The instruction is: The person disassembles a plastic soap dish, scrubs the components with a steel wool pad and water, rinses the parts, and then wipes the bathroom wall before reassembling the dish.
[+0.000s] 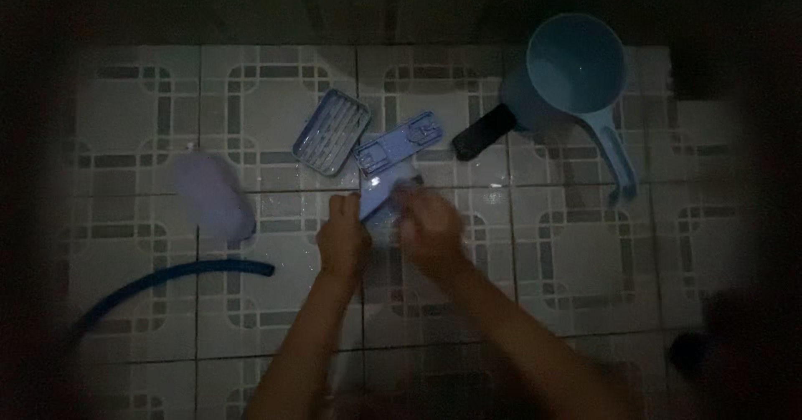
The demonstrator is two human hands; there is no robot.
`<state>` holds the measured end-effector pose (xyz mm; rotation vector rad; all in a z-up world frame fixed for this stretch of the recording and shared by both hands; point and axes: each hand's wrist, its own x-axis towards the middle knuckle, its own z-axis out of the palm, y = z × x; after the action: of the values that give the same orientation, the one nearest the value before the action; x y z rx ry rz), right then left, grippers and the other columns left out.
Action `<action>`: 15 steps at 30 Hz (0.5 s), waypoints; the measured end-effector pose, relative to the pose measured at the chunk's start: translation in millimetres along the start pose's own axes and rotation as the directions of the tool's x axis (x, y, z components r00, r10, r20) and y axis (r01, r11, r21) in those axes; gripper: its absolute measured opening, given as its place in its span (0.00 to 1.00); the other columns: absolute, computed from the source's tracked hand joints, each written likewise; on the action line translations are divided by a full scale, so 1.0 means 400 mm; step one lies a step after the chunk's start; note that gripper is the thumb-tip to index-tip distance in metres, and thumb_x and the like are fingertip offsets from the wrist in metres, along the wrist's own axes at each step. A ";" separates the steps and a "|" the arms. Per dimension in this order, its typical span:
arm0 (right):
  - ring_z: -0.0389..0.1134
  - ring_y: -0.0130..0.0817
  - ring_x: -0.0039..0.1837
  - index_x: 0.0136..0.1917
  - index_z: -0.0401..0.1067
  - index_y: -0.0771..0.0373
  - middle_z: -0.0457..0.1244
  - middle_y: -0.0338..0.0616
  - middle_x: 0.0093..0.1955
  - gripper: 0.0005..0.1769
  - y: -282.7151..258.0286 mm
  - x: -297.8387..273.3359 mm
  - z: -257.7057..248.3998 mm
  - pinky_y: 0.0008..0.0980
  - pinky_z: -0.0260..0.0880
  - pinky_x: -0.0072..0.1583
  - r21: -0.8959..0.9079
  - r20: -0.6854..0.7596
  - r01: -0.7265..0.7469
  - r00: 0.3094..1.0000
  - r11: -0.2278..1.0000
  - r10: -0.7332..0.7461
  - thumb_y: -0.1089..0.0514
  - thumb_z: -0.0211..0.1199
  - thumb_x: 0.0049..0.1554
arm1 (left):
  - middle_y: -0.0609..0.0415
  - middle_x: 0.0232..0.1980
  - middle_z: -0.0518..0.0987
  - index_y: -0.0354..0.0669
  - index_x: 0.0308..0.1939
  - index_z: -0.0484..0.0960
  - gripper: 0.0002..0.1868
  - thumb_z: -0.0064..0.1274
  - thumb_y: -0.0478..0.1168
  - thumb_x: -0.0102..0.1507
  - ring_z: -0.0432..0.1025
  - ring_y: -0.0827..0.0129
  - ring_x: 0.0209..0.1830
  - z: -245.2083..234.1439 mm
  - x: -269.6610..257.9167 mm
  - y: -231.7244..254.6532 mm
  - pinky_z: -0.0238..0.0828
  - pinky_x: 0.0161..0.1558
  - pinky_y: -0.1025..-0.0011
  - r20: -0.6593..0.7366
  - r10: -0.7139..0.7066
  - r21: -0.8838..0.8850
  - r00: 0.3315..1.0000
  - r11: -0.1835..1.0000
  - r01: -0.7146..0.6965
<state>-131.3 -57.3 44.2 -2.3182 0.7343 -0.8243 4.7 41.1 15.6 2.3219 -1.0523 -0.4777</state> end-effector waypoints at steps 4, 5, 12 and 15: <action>0.70 0.50 0.49 0.51 0.76 0.69 0.68 0.56 0.46 0.10 -0.028 -0.008 0.045 0.44 0.72 0.49 -0.173 0.202 0.080 0.978 0.982 -0.044 0.66 0.62 0.55 | 0.37 0.56 0.71 0.43 0.59 0.71 0.28 0.51 0.27 0.54 0.74 0.39 0.42 -0.012 -0.041 0.011 0.75 0.38 0.49 0.108 -0.003 -0.010 0.994 1.000 0.004; 0.70 0.52 0.47 0.53 0.78 0.71 0.68 0.57 0.45 0.13 -0.014 0.013 0.041 0.46 0.71 0.47 -0.278 0.249 0.034 0.968 0.960 0.038 0.66 0.62 0.53 | 0.37 0.55 0.71 0.41 0.59 0.71 0.25 0.49 0.26 0.57 0.74 0.40 0.43 -0.009 -0.038 0.016 0.75 0.38 0.48 0.097 0.016 0.014 0.995 1.000 -0.017; 0.72 0.51 0.52 0.56 0.76 0.68 0.69 0.58 0.52 0.12 0.028 0.115 -0.024 0.46 0.72 0.55 -0.142 0.045 -0.377 0.921 0.915 0.387 0.61 0.56 0.64 | 0.32 0.50 0.71 0.33 0.49 0.70 0.15 0.48 0.27 0.58 0.74 0.37 0.37 0.007 -0.003 0.062 0.74 0.36 0.46 0.075 0.027 0.085 0.997 0.996 -0.033; 0.70 0.53 0.52 0.58 0.76 0.68 0.67 0.61 0.51 0.15 -0.013 0.072 0.011 0.49 0.70 0.53 -0.364 0.274 -0.352 0.844 0.862 0.460 0.57 0.55 0.65 | 0.35 0.46 0.72 0.33 0.49 0.70 0.13 0.47 0.25 0.60 0.74 0.40 0.35 0.011 -0.034 0.057 0.74 0.33 0.50 0.049 0.070 0.047 0.996 0.996 -0.073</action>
<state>-107.9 -71.1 55.6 -2.3393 1.2014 -0.0959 -19.2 37.6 27.2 2.3163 -1.1776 -0.4861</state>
